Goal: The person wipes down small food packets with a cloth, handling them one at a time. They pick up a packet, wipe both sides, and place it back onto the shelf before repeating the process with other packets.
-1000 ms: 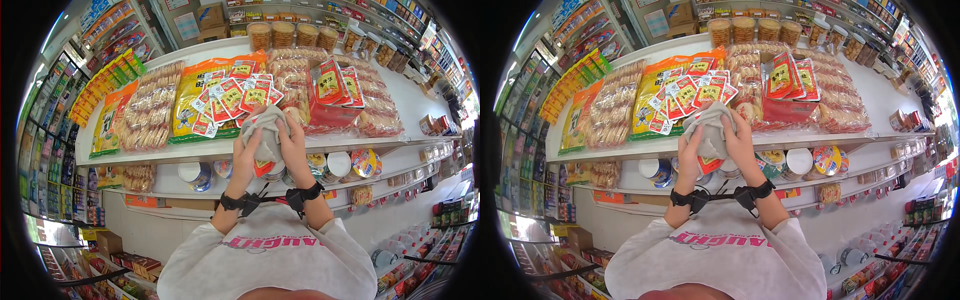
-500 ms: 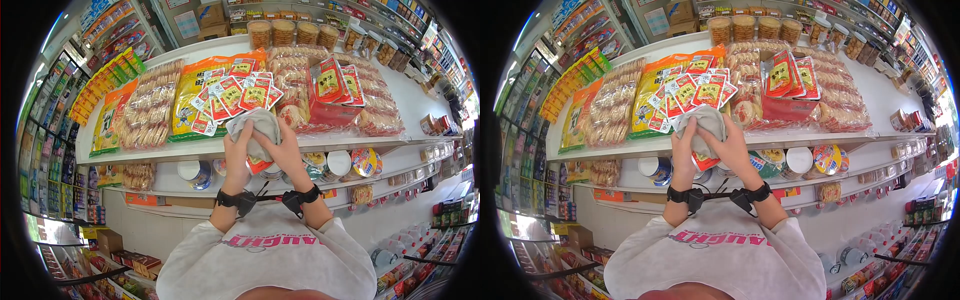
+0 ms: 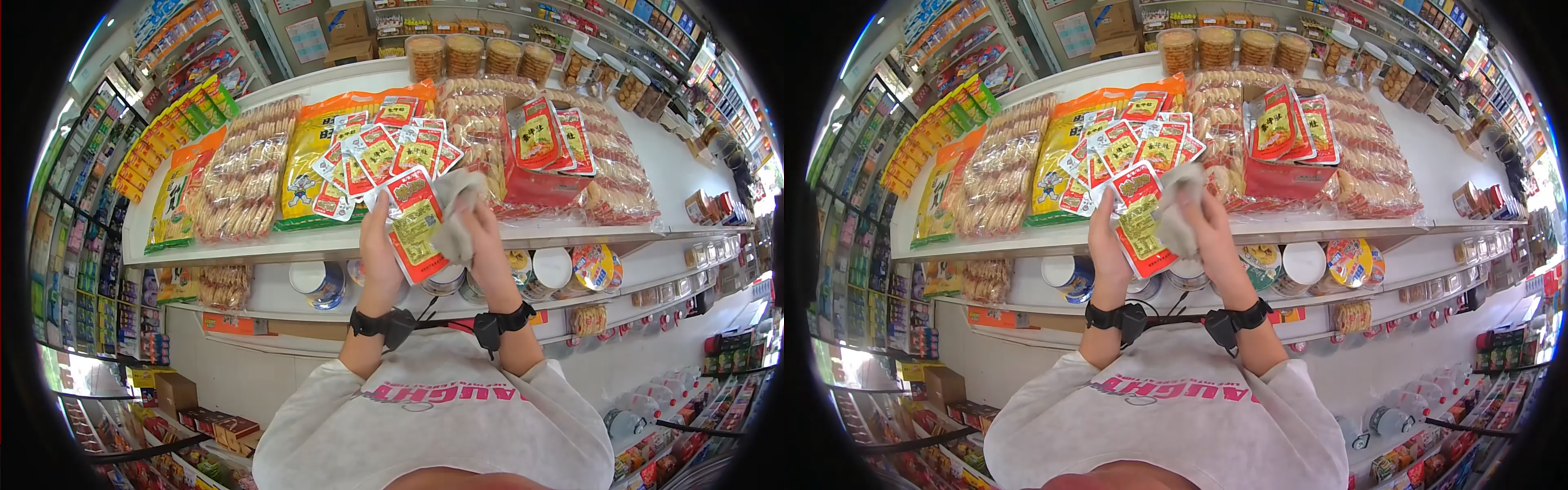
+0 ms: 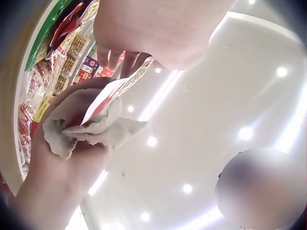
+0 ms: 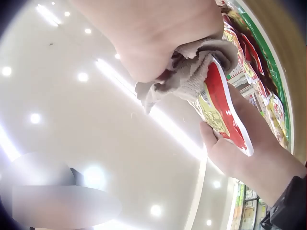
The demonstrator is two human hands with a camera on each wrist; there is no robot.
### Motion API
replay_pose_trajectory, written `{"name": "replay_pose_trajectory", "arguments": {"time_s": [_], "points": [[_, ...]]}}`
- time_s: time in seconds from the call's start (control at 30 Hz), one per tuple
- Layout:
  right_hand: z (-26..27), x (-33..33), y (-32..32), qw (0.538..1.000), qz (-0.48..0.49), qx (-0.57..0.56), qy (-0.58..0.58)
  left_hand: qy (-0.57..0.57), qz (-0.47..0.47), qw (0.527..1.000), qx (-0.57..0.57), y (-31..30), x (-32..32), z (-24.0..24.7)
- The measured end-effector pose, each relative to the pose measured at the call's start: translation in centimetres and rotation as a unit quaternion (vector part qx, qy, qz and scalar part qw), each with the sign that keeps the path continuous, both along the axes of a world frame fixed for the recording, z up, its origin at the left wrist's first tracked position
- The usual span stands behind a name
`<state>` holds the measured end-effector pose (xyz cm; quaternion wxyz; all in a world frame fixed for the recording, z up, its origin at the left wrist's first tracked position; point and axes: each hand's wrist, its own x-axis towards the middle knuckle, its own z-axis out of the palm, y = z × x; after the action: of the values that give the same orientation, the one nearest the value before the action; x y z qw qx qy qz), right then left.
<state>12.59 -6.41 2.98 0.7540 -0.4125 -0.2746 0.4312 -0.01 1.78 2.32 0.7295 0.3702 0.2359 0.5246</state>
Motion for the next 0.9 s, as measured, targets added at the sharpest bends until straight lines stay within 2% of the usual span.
{"name": "replay_pose_trajectory", "arguments": {"time_s": [0.07, 0.17, 0.27, 0.37, 0.47, 0.57, 0.6, 0.7, 0.77, 0.83, 0.9], "points": [[0.0, -0.4, -0.1, 0.985, 0.05, -0.011, -0.162, 0.056, 0.052, 0.991, 0.108, 1.1, 0.2, -3.8], [-0.6, -1.1, 0.3, 0.976, -0.026, 0.014, -0.217, 0.0, -0.056, 0.998, -0.023, 0.4, -0.8, 1.0], [0.0, -0.4, 0.2, 0.962, -0.106, 0.003, -0.252, 0.09, 0.049, 0.972, 0.213, 0.5, 0.9, 2.0], [-0.8, 0.5, 0.5, 0.896, -0.212, 0.009, -0.391, 0.14, -0.014, 0.968, 0.208, 0.6, 0.2, 1.4], [0.8, -0.7, 0.0, 0.864, -0.129, 0.028, -0.486, 0.096, -0.035, 0.975, 0.196, 0.2, 1.1, 0.6], [1.1, -2.4, 0.7, 0.848, -0.045, 0.09, -0.52, 0.013, -0.119, 0.993, 0.01, 0.5, 0.0, 0.0], [0.9, -2.1, 0.8, 0.812, -0.037, 0.081, -0.576, -0.009, -0.128, 0.991, 0.026, 0.8, 0.0, 0.4], [0.5, -1.9, 1.6, 0.8, -0.138, 0.011, -0.584, -0.002, -0.108, 0.993, 0.057, 0.3, 0.1, 2.0], [0.2, -1.6, 2.1, 0.825, -0.142, 0.009, -0.546, 0.023, -0.085, 0.991, 0.104, 0.0, 0.0, 0.8], [-0.2, -0.7, 2.3, 0.842, -0.144, 0.01, -0.52, 0.045, -0.08, 0.992, 0.083, 0.1, -0.4, 0.5], [-0.7, 0.6, 2.3, 0.851, -0.151, 0.012, -0.503, 0.067, -0.099, 0.993, -0.002, 0.7, -1.2, 1.1]]}}
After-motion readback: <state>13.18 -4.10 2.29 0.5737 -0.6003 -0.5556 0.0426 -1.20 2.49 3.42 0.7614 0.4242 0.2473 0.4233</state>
